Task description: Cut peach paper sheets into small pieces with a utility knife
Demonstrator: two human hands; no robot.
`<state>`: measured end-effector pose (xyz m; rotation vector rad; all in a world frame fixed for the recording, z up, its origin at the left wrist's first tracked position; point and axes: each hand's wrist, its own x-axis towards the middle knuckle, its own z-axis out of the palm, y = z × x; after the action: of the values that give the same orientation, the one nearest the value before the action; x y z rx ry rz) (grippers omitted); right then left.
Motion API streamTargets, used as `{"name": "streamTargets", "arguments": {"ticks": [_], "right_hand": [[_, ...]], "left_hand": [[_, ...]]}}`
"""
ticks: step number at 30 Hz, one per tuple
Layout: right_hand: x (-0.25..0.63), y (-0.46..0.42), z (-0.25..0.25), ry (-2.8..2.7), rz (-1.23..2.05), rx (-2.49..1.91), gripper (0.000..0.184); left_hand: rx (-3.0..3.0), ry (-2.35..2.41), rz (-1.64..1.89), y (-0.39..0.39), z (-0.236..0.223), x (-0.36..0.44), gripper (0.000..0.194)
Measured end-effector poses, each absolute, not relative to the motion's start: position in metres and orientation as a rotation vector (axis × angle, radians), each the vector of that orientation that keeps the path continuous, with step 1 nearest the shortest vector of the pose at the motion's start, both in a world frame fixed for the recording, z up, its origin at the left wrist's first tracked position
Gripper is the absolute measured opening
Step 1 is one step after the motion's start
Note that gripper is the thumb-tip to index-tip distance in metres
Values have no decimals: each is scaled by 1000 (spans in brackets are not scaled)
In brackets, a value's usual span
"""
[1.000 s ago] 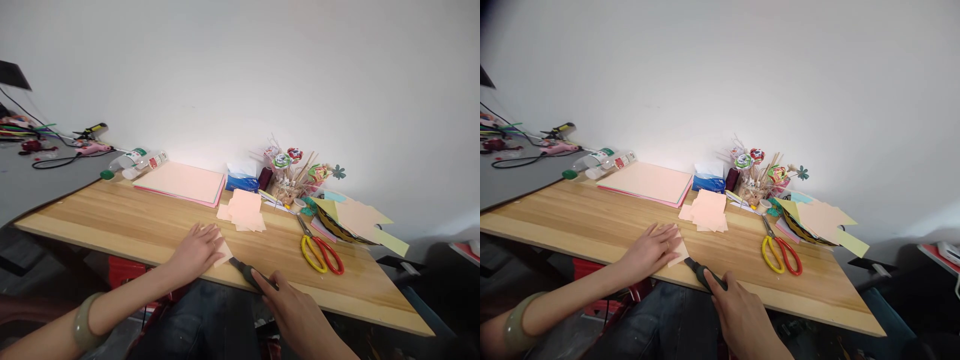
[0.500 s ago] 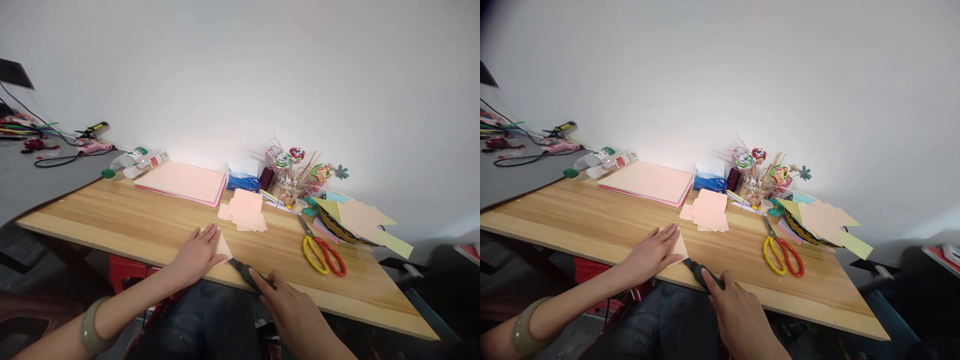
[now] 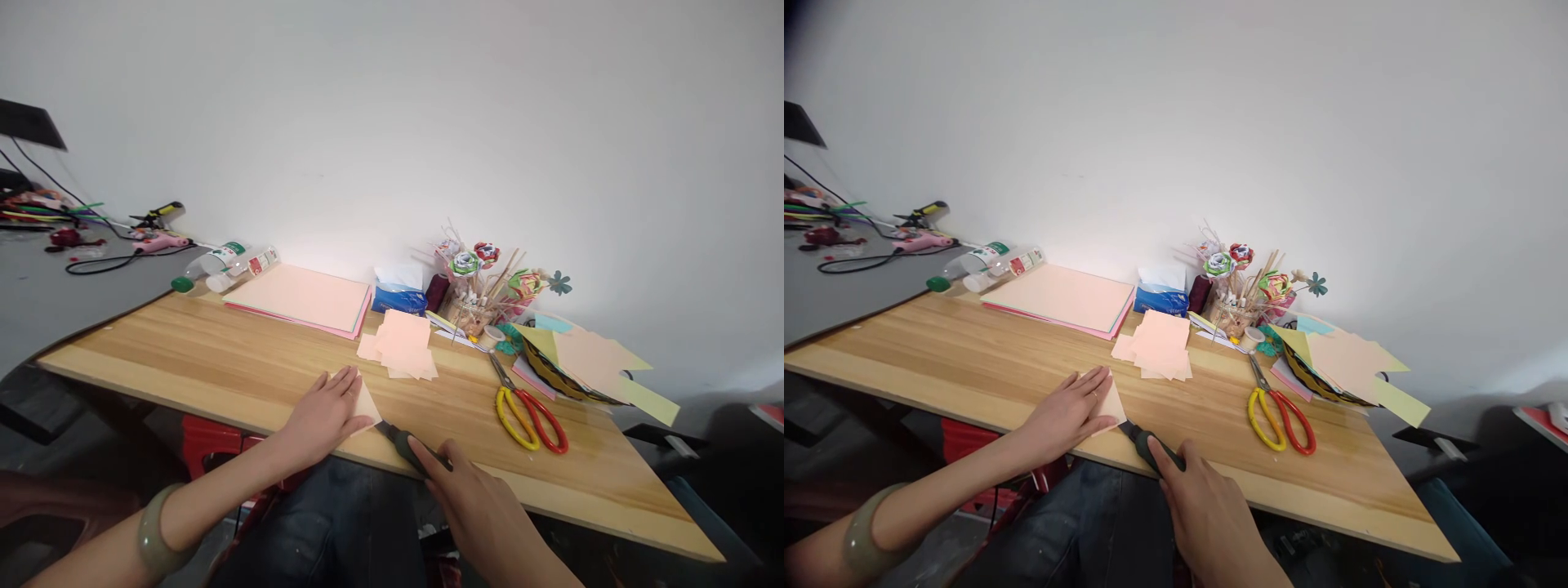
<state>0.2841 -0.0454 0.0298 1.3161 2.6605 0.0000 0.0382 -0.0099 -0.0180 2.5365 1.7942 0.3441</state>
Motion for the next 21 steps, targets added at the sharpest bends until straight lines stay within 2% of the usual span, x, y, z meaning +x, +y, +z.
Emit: {"name": "streamTargets", "arguments": {"ticks": [10,17,21], "right_hand": [[286,-42,27,2683,92,1314,50],[283,-36,25,2716,83,1302,49],[288,-40,27,2727,55,1282,48]], "left_hand": [[2547,1782,346,-8,-15,38,71],[2542,1802,353,-11,-14,40,61],[2492,1837,305,-12,-11,40,64]]}}
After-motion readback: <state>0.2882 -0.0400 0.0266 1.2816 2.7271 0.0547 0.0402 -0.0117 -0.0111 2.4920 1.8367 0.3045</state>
